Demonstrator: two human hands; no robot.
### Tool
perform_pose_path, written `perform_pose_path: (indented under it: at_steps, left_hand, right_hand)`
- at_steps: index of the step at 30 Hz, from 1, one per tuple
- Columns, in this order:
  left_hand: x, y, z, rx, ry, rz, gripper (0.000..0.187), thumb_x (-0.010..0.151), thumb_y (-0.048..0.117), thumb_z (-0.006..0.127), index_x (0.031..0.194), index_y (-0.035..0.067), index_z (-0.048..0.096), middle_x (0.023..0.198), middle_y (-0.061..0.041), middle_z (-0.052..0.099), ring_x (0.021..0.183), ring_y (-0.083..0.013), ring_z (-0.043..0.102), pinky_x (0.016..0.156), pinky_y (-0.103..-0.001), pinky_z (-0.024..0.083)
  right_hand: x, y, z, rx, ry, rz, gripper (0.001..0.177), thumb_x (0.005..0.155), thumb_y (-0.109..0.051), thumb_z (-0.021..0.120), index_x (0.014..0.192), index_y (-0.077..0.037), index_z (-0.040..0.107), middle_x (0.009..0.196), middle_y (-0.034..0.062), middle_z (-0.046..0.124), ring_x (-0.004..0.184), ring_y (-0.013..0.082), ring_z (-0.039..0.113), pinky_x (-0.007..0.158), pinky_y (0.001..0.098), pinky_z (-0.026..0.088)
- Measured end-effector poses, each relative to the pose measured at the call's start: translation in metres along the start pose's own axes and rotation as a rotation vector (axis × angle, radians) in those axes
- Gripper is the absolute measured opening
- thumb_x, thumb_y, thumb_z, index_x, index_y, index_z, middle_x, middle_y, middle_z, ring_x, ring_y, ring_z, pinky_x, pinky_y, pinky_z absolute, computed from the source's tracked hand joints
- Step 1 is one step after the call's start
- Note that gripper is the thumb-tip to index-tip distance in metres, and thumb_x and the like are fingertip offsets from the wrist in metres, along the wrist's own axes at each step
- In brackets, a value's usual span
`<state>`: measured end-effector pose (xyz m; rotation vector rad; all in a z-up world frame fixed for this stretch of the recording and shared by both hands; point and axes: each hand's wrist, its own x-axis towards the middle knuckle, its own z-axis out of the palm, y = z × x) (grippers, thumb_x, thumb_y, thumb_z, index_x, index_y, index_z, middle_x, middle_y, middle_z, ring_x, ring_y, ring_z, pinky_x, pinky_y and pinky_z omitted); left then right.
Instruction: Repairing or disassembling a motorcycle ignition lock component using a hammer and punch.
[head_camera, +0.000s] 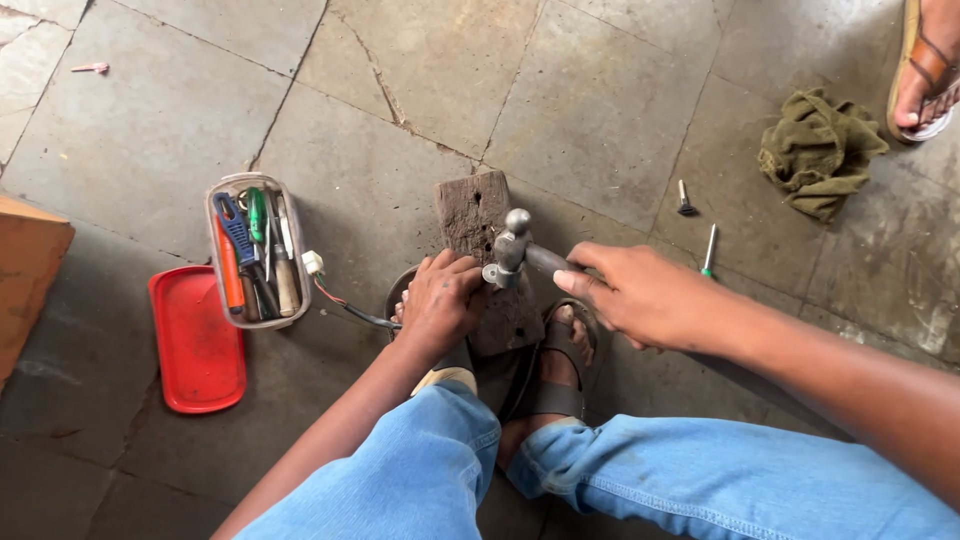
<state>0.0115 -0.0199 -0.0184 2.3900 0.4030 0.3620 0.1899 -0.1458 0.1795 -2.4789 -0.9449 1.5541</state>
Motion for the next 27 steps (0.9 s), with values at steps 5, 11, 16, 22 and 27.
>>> perform_pose_path:
  at_steps: [5, 11, 16, 22, 27]
  left_hand:
    - [0.000, 0.005, -0.002, 0.010, -0.028, -0.039, 0.009, 0.080, 0.016, 0.072, 0.086, 0.010, 0.074, 0.087, -0.003, 0.065, 0.093, -0.0277, 0.058, 0.081, -0.043, 0.043]
    - [-0.003, 0.002, 0.001, 0.035, 0.022, 0.046, 0.012, 0.074, 0.016, 0.074, 0.082, 0.008, 0.071, 0.086, -0.005, 0.065, 0.094, -0.0283, 0.058, 0.083, -0.044, 0.043]
    - [-0.009, -0.004, 0.004, -0.001, 0.047, 0.008, 0.012, 0.085, 0.018, 0.076, 0.084, 0.008, 0.069, 0.083, -0.008, 0.063, 0.088, -0.0309, 0.059, 0.078, -0.043, 0.042]
    - [0.006, -0.019, 0.026, -0.197, 0.188, -0.305, 0.012, 0.089, 0.020, 0.073, 0.088, 0.008, 0.072, 0.083, -0.014, 0.065, 0.081, -0.0374, 0.063, 0.071, -0.048, 0.047]
    - [0.016, -0.009, 0.015, -0.260, 0.305, -0.340, 0.025, 0.094, 0.024, 0.074, 0.090, 0.000, 0.070, 0.085, -0.020, 0.069, 0.079, -0.0395, 0.065, 0.067, -0.046, 0.049]
  right_hand:
    - [-0.027, -0.026, -0.033, 0.036, 0.140, -0.051, 0.044, 0.103, -0.050, 0.041, 0.111, -0.009, 0.056, 0.072, 0.0089, 0.062, 0.054, 0.0222, 0.059, 0.047, 0.0401, 0.052]
    - [0.018, 0.020, 0.055, -0.056, 0.564, -0.422, 0.035, 0.107, -0.041, 0.046, 0.112, -0.008, 0.055, 0.087, 0.0234, 0.068, 0.083, 0.0443, 0.067, 0.069, 0.0537, 0.052]
    - [0.028, 0.019, 0.053, 0.090, 0.474, -0.233, 0.037, 0.100, -0.045, 0.051, 0.103, -0.008, 0.057, 0.082, 0.0251, 0.066, 0.078, 0.0496, 0.064, 0.063, 0.0555, 0.051]
    - [0.067, 0.038, 0.057, 0.216, 0.368, -0.118, 0.037, 0.100, -0.046, 0.053, 0.101, -0.009, 0.059, 0.066, 0.0178, 0.066, 0.052, 0.0323, 0.067, 0.055, 0.0468, 0.051]
    - [0.108, 0.059, 0.089, 0.667, 0.191, -0.133, 0.033, 0.098, -0.030, 0.068, 0.105, -0.002, 0.052, 0.057, 0.0027, 0.052, 0.034, 0.0107, 0.045, 0.030, 0.0301, 0.038]
